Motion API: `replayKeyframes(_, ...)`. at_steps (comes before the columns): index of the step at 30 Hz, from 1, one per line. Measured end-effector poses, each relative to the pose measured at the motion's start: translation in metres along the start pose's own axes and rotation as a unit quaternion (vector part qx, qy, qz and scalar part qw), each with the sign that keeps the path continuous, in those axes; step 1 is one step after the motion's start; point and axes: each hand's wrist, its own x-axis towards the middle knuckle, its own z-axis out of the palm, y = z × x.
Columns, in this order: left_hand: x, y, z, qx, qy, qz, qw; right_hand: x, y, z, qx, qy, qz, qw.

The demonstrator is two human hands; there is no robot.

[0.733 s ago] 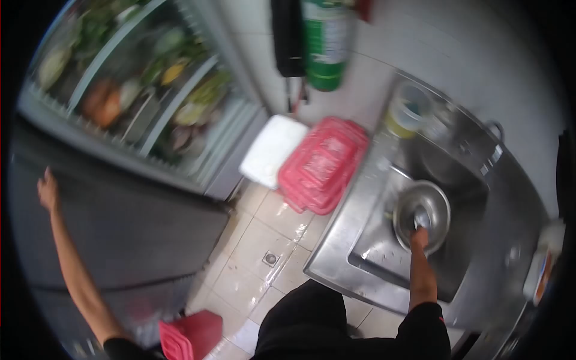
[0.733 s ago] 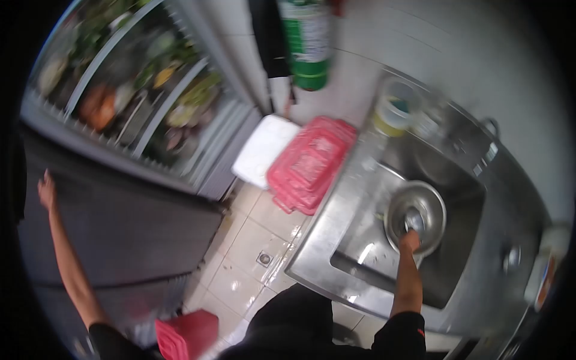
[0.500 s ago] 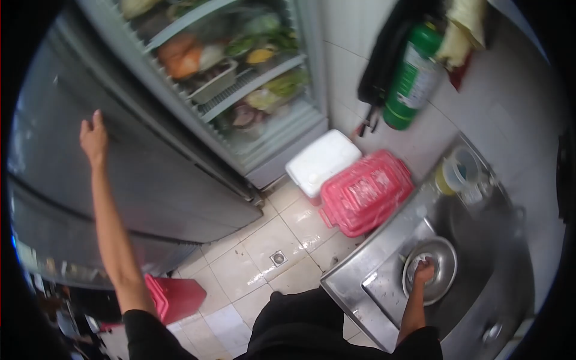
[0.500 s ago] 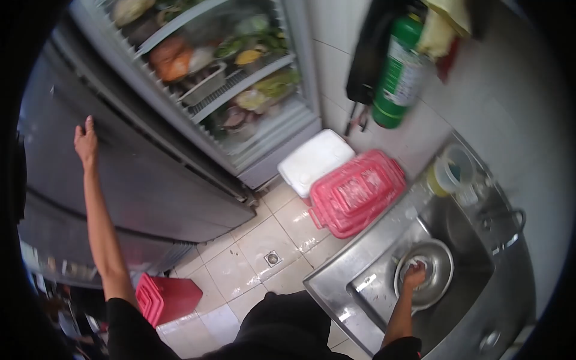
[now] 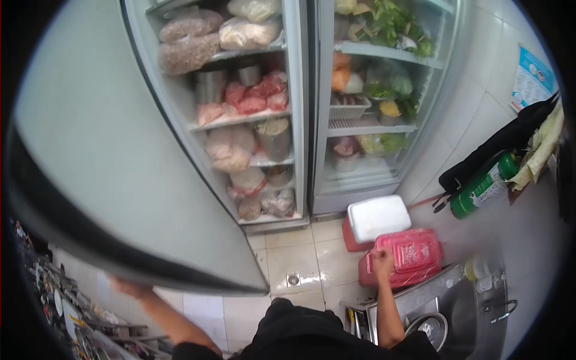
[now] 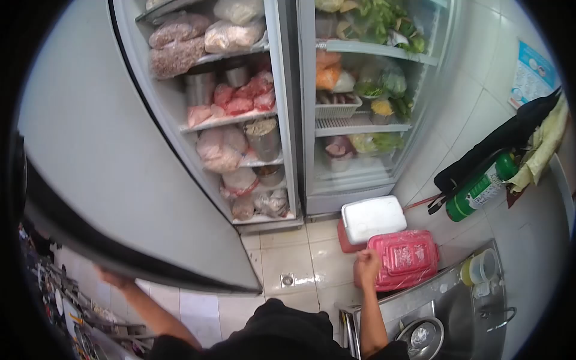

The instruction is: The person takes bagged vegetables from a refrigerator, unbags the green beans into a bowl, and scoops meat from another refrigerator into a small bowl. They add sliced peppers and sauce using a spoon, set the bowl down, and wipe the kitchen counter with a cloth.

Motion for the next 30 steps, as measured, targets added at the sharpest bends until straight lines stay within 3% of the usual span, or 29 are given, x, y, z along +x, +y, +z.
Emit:
replayKeyframes(1, 0.018, 0.002, -0.012, -0.142, 0.082, -0.078, 0.983, 0.010, -0.016, 0.022, -0.009, -0.031, 0.039, 0.999)
replayKeyframes(2, 0.038, -0.001, -0.035, -0.110, 0.072, -0.070, 0.989, 0.022, -0.033, 0.042, -0.015, -0.063, 0.079, 0.995)
replayKeyframes(3, 0.033, 0.018, -0.024, -0.128, 0.089, -0.038, 0.987, 0.038, -0.054, 0.059, -0.051, -0.077, 0.037, 0.995)
replayKeyframes(4, 0.058, 0.013, -0.045, -0.142, 0.094, -0.088, 0.981, 0.057, -0.077, 0.075, -0.089, -0.093, -0.002, 0.992)
replayKeyframes(6, 0.097, -0.002, -0.074, -0.078, 0.121, 0.004, 0.990, 0.106, -0.126, 0.107, -0.080, -0.076, -0.198, 0.974)
replayKeyframes(9, 0.113, 0.001, -0.069, 0.061, 0.175, 0.130, 0.974, 0.189, -0.236, 0.134, -0.108, -0.052, -0.383, 0.916)
replayKeyframes(12, 0.107, 0.002, -0.052, 0.176, 0.213, 0.249, 0.928, 0.265, -0.325, 0.160, -0.118, 0.038, -0.485, 0.866)
replayKeyframes(15, 0.088, 0.000, -0.025, 0.217, 0.202, 0.354, 0.887, 0.328, -0.396, 0.176, -0.028, 0.081, -0.460, 0.884)
replayKeyframes(19, 0.043, -0.019, 0.026, 0.176, 0.065, 0.483, 0.855, 0.382, -0.446, 0.175, 0.075, 0.076, -0.378, 0.920)
replayKeyframes(24, -0.013, -0.064, 0.099, 0.011, -0.262, 0.587, 0.766, 0.403, -0.463, 0.167, 0.027, 0.125, -0.449, 0.884)
replayKeyframes(25, -0.021, -0.075, 0.116, -0.021, -0.353, 0.575, 0.738, 0.406, -0.465, 0.165, 0.004, 0.120, -0.477, 0.870)
replayKeyframes(27, -0.059, 0.000, 0.148, 0.070, -0.560, 0.296, 0.771, 0.424, -0.468, 0.164, -0.019, 0.146, -0.509, 0.848)
replayKeyframes(29, -0.090, 0.020, 0.216, 0.124, -0.485, 0.321, 0.804, 0.439, -0.472, 0.159, -0.027, 0.137, -0.558, 0.818)
replayKeyframes(30, -0.093, 0.014, 0.243, 0.088, -0.473, 0.355, 0.801, 0.449, -0.473, 0.156, -0.009, 0.132, -0.569, 0.812)
